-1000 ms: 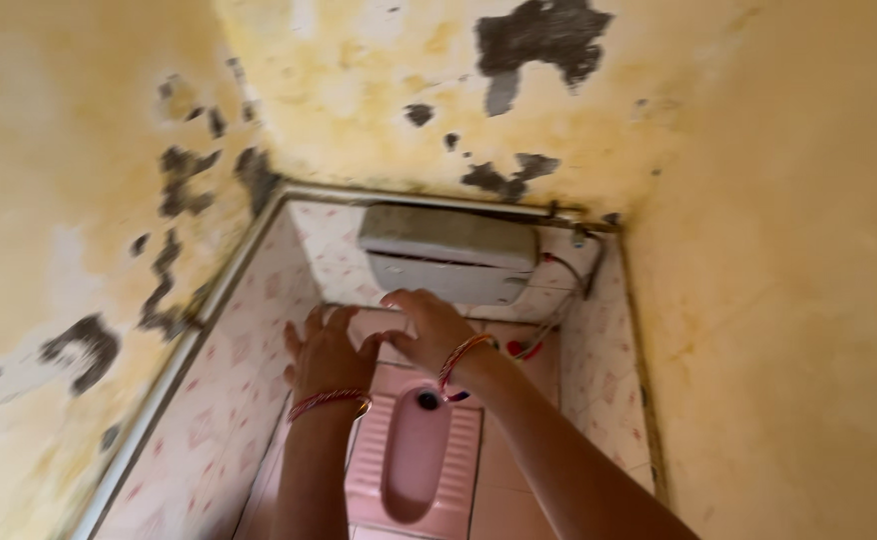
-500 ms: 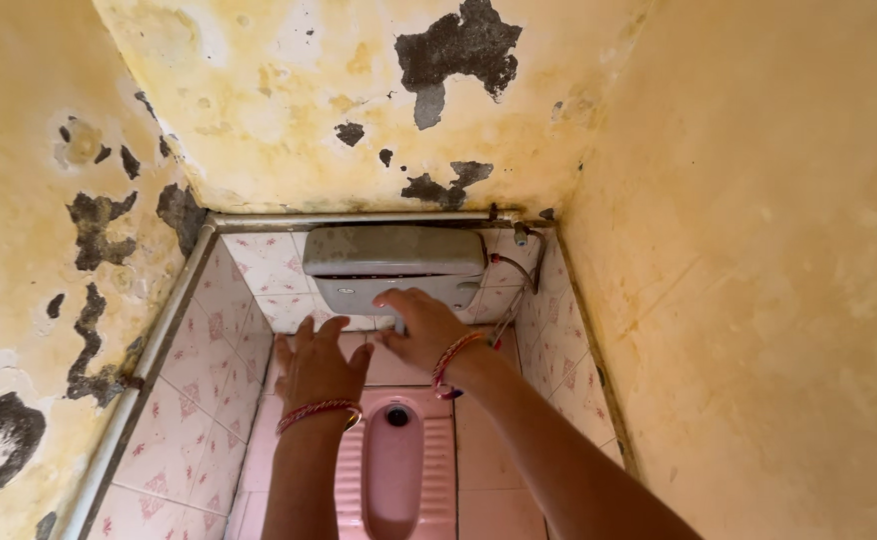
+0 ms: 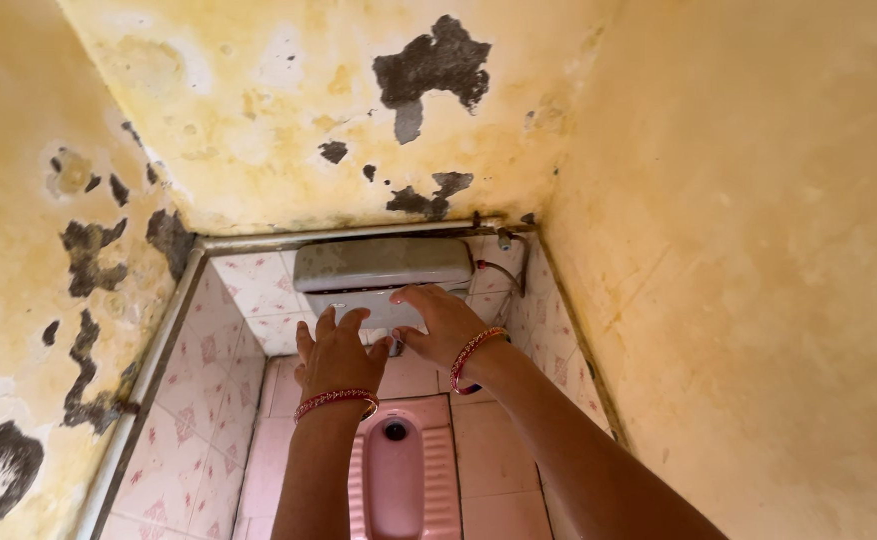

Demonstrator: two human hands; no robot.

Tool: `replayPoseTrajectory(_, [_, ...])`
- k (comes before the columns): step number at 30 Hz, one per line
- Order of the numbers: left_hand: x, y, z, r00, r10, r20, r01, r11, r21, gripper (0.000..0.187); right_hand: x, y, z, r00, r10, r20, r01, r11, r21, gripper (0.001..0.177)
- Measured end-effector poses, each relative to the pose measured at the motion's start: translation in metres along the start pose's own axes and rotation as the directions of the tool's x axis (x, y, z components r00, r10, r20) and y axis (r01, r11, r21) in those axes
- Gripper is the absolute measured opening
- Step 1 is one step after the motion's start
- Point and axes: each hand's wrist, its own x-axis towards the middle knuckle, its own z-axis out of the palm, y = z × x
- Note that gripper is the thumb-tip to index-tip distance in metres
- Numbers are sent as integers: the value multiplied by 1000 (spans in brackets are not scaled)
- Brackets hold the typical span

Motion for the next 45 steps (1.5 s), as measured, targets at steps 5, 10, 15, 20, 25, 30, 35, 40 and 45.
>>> replayPoseTrajectory(5, [-3,21,1,997,75,15,-75,997,19,59,-7,8,-17,994,-75,-83,71,996,-56,46])
replayPoseTrajectory(10, [-5,49,2,983,182,29,-184,981,64,59,-14,10,-38,995,13,-101,-15,1000,-17,46])
replayPoseTrajectory(15, [0,83,4,956,288,63,-292,953,80,57,-23,25,-62,986,55,-156,-46,997,57,45])
replayPoseTrajectory(20, [22,108,20,903,421,85,-428,899,98,57,-31,61,-83,973,50,-224,-51,999,1,43])
replayPoseTrajectory(25, [64,117,61,682,729,-58,-729,684,22,44,-32,108,-93,966,161,-204,-141,984,110,41])
replayPoseTrajectory(30, [107,131,117,624,781,-37,-781,624,5,32,-16,160,-90,961,228,-155,-221,974,57,37])
replayPoseTrajectory(35, [141,153,168,661,748,65,-750,662,7,27,1,218,-89,926,356,-126,-342,932,117,31])
replayPoseTrajectory(40, [174,165,211,623,773,118,-773,632,-53,32,22,279,-76,892,448,-58,-445,894,58,32])
replayPoseTrajectory(45, [202,161,257,660,739,135,-731,673,-111,28,43,340,-39,857,514,-35,-513,858,23,30])
